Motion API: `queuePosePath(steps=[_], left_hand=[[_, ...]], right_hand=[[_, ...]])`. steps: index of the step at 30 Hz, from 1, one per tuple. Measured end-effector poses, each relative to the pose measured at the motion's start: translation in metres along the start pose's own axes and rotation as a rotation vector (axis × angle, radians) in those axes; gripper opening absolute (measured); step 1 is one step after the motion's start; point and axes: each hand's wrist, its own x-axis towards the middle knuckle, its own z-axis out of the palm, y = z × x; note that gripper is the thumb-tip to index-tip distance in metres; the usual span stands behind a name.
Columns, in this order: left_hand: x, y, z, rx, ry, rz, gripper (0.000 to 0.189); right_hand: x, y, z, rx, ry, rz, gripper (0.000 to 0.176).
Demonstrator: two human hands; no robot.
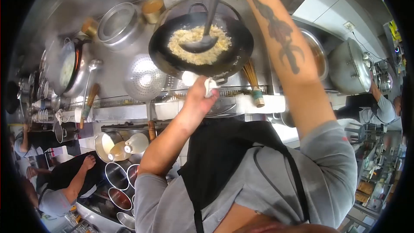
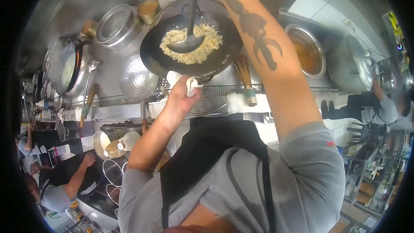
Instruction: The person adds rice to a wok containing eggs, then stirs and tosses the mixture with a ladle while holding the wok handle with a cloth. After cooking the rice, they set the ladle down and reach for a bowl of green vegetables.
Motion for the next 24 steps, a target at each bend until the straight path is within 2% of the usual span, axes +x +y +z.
queuePosePath(steps=[1, 2, 3, 4, 6, 8, 9, 10, 11, 12, 13, 14, 16, 17, 18, 19, 20, 22, 24], left_hand=[[0.008, 0.006, 0.0, -0.004, 0.065, -0.019, 0.011], [0.03, 0.012, -0.011, -0.032, -0.005, -0.029, 0.013], [0.054, -0.004, -0.046, 0.518, -0.16, 0.464, 0.013], [0.073, -0.022, -0.081, 1.074, -0.326, 0.957, 0.014], [0.078, -0.044, -0.113, 0.153, -0.006, 0.01, 0.013], [0.043, -0.057, -0.115, 0.235, 0.021, -0.052, 0.015], [0.043, -0.057, -0.109, 0.187, -0.026, -0.027, 0.011], [0.045, -0.045, -0.089, 0.159, 0.043, 0.028, 0.011], [0.063, -0.026, -0.075, 0.123, 0.03, 0.046, 0.011], [0.081, -0.005, -0.065, 0.088, 0.018, 0.059, 0.011], [0.106, 0.01, -0.064, 0.09, -0.083, 0.058, 0.011], [0.127, 0.02, -0.068, 0.093, -0.182, 0.063, 0.011], [0.142, 0.025, -0.058, 0.129, -0.057, 0.063, 0.01], [0.147, 0.027, -0.053, 0.146, 0.003, 0.061, 0.01], [0.148, 0.029, -0.05, 0.128, -0.01, 0.066, 0.009], [0.144, 0.027, -0.051, 0.113, -0.017, 0.063, 0.009], [0.143, 0.027, -0.051, 0.106, -0.025, 0.06, 0.008], [0.156, 0.029, -0.056, 0.09, -0.065, 0.067, 0.008], [0.153, 0.024, -0.058, 0.092, -0.023, 0.052, 0.008]], right_hand=[[-0.014, 0.021, -0.006, -0.094, 0.042, -0.013, 0.025], [-0.03, 0.047, -0.013, -0.19, 0.083, -0.022, 0.025], [-0.039, 0.08, -0.003, -0.238, 0.279, 0.048, 0.025], [-0.042, 0.097, -0.013, -0.225, 0.219, 0.027, 0.024], [-0.037, 0.08, -0.014, -0.163, 0.119, -0.121, 0.025], [-0.042, -0.005, 0.0, -0.074, 0.158, -0.047, 0.026], [-0.039, -0.034, 0.003, -0.019, 0.191, -0.102, 0.025], [-0.032, -0.057, -0.004, -0.026, 0.14, -0.11, 0.023], [-0.031, -0.075, -0.003, -0.018, 0.145, -0.306, 0.022], [-0.032, -0.092, -0.001, -0.006, 0.184, -0.322, 0.023], [-0.028, -0.093, -0.008, 0.042, 0.132, -0.352, 0.024], [-0.024, -0.091, -0.01, 0.095, 0.077, -0.382, 0.024], [-0.029, -0.058, -0.008, 0.078, 0.164, -0.248, 0.025], [-0.013, 0.007, -0.034, -0.078, 0.125, -0.333, 0.026], [-0.029, 0.04, -0.025, -0.258, 0.04, -0.282, 0.026], [-0.025, 0.095, -0.022, -0.278, 0.094, 0.006, 0.024], [-0.019, 0.143, -0.024, -0.165, 0.041, 0.044, 0.022], [-0.001, 0.126, -0.015, -0.064, 0.222, 0.059, 0.022], [0.005, 0.089, -0.008, -0.047, 0.262, -0.076, 0.019]])
